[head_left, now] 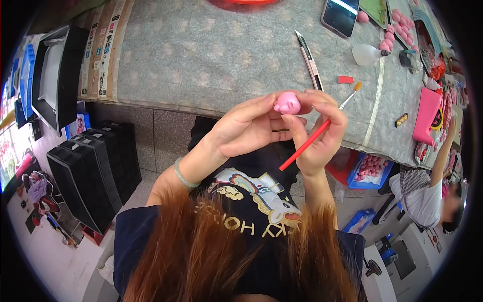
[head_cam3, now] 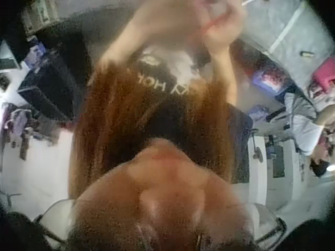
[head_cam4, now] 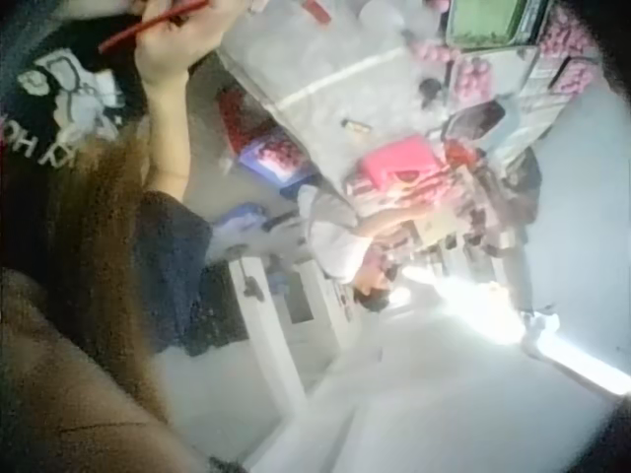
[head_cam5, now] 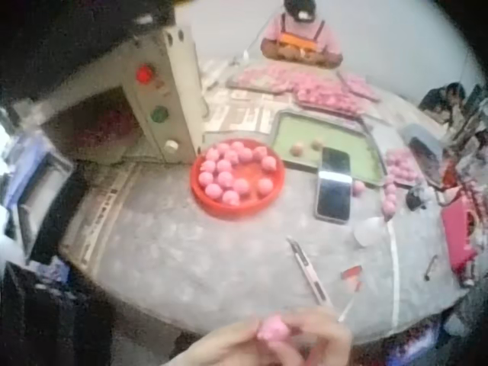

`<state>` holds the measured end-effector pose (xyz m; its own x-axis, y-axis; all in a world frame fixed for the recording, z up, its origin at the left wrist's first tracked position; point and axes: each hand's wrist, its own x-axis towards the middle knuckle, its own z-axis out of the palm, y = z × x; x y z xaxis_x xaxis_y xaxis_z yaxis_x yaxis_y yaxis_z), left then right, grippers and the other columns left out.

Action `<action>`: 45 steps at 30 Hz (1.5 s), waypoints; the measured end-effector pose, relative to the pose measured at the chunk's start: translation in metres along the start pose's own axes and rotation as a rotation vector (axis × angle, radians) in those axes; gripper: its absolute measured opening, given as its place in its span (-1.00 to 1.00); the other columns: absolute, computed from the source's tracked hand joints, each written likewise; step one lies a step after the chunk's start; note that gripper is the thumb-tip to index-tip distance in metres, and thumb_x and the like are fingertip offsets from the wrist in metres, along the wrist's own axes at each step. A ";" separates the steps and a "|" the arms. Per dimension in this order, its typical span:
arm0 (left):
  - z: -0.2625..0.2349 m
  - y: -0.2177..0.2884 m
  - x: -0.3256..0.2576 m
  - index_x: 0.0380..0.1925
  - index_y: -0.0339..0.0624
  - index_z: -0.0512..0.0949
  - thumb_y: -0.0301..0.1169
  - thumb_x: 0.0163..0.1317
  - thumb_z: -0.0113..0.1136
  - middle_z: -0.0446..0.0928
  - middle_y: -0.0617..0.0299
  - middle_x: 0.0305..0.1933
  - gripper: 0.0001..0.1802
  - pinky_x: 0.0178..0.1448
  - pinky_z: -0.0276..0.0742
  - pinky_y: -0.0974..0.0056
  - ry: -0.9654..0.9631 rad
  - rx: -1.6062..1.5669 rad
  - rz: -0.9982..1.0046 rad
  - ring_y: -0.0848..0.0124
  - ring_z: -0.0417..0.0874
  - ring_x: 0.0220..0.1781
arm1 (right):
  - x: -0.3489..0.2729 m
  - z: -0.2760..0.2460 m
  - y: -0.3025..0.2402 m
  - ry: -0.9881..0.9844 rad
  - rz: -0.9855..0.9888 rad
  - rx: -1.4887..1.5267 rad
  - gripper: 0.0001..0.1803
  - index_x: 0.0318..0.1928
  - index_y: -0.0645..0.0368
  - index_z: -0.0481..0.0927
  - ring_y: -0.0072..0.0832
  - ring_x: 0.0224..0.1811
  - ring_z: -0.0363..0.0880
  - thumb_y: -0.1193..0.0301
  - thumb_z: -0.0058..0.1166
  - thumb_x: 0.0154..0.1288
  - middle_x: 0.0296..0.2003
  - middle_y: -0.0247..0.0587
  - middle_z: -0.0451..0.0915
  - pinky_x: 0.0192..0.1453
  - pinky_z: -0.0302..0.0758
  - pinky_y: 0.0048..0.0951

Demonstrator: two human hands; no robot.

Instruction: Applying glaze or paint to small pink clay figurines using a brush at a workstation.

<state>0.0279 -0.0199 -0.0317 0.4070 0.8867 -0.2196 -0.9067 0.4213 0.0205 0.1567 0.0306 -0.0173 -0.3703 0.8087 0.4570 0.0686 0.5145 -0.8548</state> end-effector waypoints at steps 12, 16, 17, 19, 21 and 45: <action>-0.001 0.001 -0.001 0.12 -0.22 0.17 -0.33 0.22 -0.07 0.30 0.13 0.06 -0.52 0.16 0.24 0.17 -0.026 0.056 0.082 0.35 0.35 0.06 | -0.003 -0.002 -0.001 0.017 -0.102 0.020 -0.52 -0.17 0.18 0.26 -0.27 -0.15 0.42 0.67 0.19 -0.13 -0.29 -0.11 0.49 -0.05 0.36 -0.32; -0.008 0.004 0.002 0.10 -0.17 0.20 -0.44 0.17 0.00 0.23 0.04 0.15 -0.53 0.16 0.24 0.17 -0.010 0.103 0.213 0.30 0.33 0.10 | -0.005 -0.006 -0.005 -0.068 0.001 -0.033 -0.53 -0.13 0.20 0.23 -0.30 -0.11 0.40 0.69 0.12 -0.06 -0.25 -0.06 0.44 0.04 0.30 -0.30; -0.007 0.005 0.002 0.10 -0.17 0.20 -0.44 0.17 0.00 0.23 0.04 0.15 -0.53 0.16 0.24 0.17 -0.012 0.104 0.215 0.30 0.33 0.10 | -0.005 -0.007 -0.005 -0.083 0.108 -0.041 -0.54 -0.13 0.21 0.24 -0.33 -0.12 0.40 0.69 0.11 -0.05 -0.23 -0.06 0.44 0.03 0.31 -0.33; -0.005 0.007 0.002 0.10 -0.13 0.17 -0.57 0.08 0.04 0.24 0.02 0.14 -0.46 0.13 0.28 0.20 0.144 0.517 0.400 0.31 0.33 0.10 | -0.006 -0.006 -0.005 -0.046 0.230 0.093 -0.56 -0.13 0.23 0.25 -0.35 -0.12 0.41 0.69 0.09 -0.03 -0.21 -0.05 0.43 0.02 0.32 -0.36; -0.002 0.009 0.003 0.11 -0.11 0.14 -0.63 0.03 0.06 0.24 0.02 0.13 -0.40 0.11 0.29 0.22 0.124 0.627 0.449 0.31 0.34 0.09 | -0.005 -0.007 -0.003 0.004 0.373 0.256 -0.59 -0.12 0.24 0.25 -0.39 -0.14 0.43 0.69 0.05 0.01 -0.18 -0.04 0.42 0.00 0.35 -0.40; 0.074 0.026 0.002 -0.24 -0.30 0.41 -0.59 0.16 -0.10 0.44 0.23 -0.25 -0.83 0.03 0.29 0.40 0.573 1.114 0.809 0.48 0.43 -0.15 | 0.262 -0.276 0.038 0.127 0.292 -0.745 -0.69 -0.16 0.26 0.50 -0.61 -0.51 0.53 0.42 0.09 0.05 -0.46 -0.26 0.55 -0.51 0.41 -0.59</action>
<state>0.0129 0.0071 0.0407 -0.4894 0.8633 -0.1237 -0.2039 0.0246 0.9787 0.3178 0.3404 0.1382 -0.1371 0.9428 0.3038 0.7617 0.2965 -0.5762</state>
